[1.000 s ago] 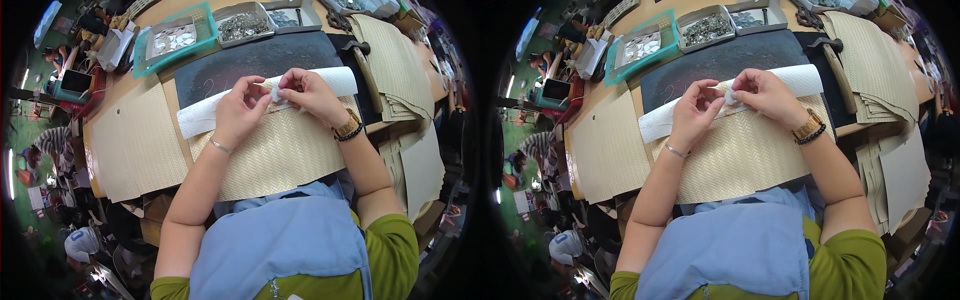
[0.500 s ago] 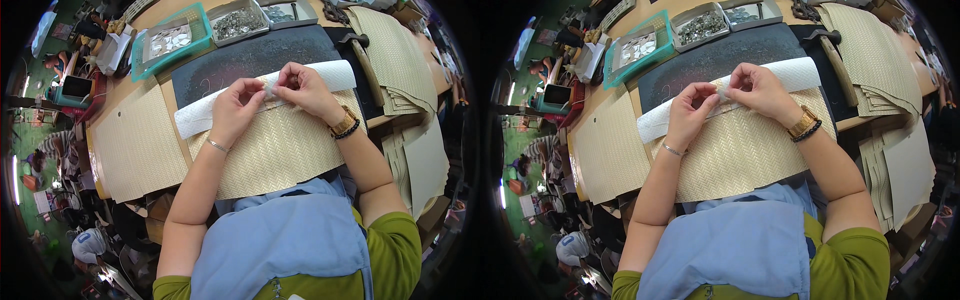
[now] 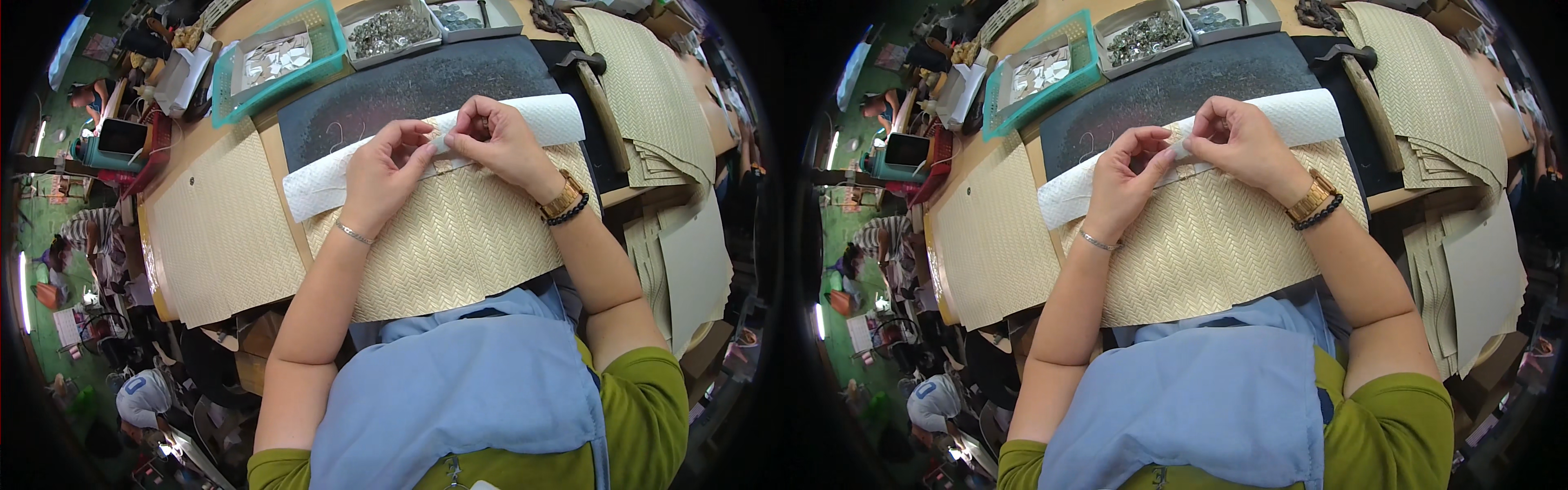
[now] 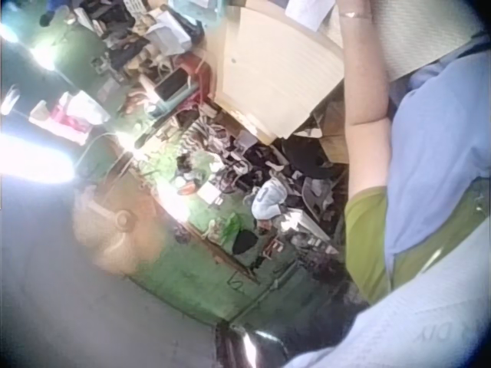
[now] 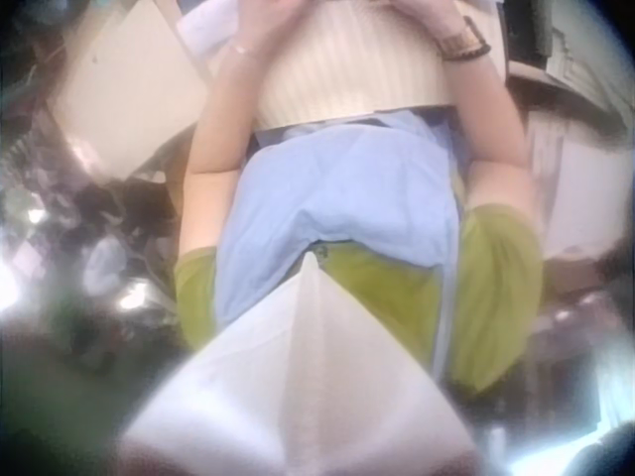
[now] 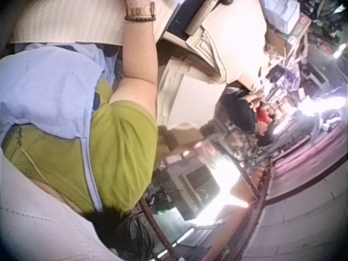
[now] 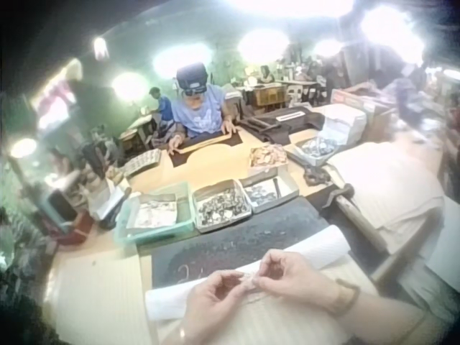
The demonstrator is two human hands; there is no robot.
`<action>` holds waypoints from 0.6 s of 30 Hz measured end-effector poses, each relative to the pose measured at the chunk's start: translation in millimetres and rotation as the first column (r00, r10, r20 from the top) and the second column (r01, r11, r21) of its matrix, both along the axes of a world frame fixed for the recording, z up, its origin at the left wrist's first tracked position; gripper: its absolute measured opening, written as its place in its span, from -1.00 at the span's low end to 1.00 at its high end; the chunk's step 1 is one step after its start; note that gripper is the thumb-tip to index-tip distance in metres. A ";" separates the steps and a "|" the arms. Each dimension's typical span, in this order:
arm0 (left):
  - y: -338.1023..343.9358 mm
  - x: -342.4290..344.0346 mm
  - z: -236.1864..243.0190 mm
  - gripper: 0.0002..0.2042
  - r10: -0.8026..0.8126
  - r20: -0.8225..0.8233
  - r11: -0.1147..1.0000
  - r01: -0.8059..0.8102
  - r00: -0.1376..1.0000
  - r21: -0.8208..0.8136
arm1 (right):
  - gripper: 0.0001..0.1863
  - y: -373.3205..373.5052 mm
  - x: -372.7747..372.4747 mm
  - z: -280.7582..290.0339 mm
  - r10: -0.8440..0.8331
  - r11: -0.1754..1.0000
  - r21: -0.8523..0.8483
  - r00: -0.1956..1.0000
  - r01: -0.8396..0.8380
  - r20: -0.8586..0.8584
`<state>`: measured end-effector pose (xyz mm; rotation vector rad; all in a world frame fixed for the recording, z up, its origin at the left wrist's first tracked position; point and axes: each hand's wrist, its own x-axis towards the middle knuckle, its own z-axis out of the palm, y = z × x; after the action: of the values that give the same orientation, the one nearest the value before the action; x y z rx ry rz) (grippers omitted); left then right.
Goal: The person hammers metal components onto leather sheets using a punch tool and a hammer. The person positions a metal punch over a mark on the leather, strikes it with the hammer, and repeats this for several marks across multiple leather pieces, occasionally reaching for new metal components from trays.
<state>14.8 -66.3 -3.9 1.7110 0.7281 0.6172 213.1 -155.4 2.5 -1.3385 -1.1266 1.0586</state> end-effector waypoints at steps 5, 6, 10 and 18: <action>1.2 -0.1 1.6 -0.70 0.033 -0.069 0.999 -0.034 0.997 -0.005 | -0.83 2.8 1.3 1.1 0.003 0.999 -0.046 0.998 -0.001 0.058; 0.6 0.7 3.1 -0.70 0.046 -0.077 0.999 -0.047 0.996 -0.009 | -0.83 2.8 1.8 0.4 0.007 0.998 -0.057 0.998 -0.003 0.068; 0.3 2.8 5.0 -0.69 0.060 -0.097 0.998 -0.060 0.993 0.009 | -0.83 4.6 -1.0 -1.8 -0.012 0.999 -0.049 0.992 0.018 0.122; 3.9 5.3 2.2 -0.69 0.117 -0.088 0.993 -0.116 0.989 0.016 | -0.82 5.8 -7.2 2.7 -0.020 0.998 -0.051 0.966 0.035 0.259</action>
<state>20.1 -62.3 -1.7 1.7233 0.8946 0.6294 205.9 -149.7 5.3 -1.5661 -1.2729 0.9181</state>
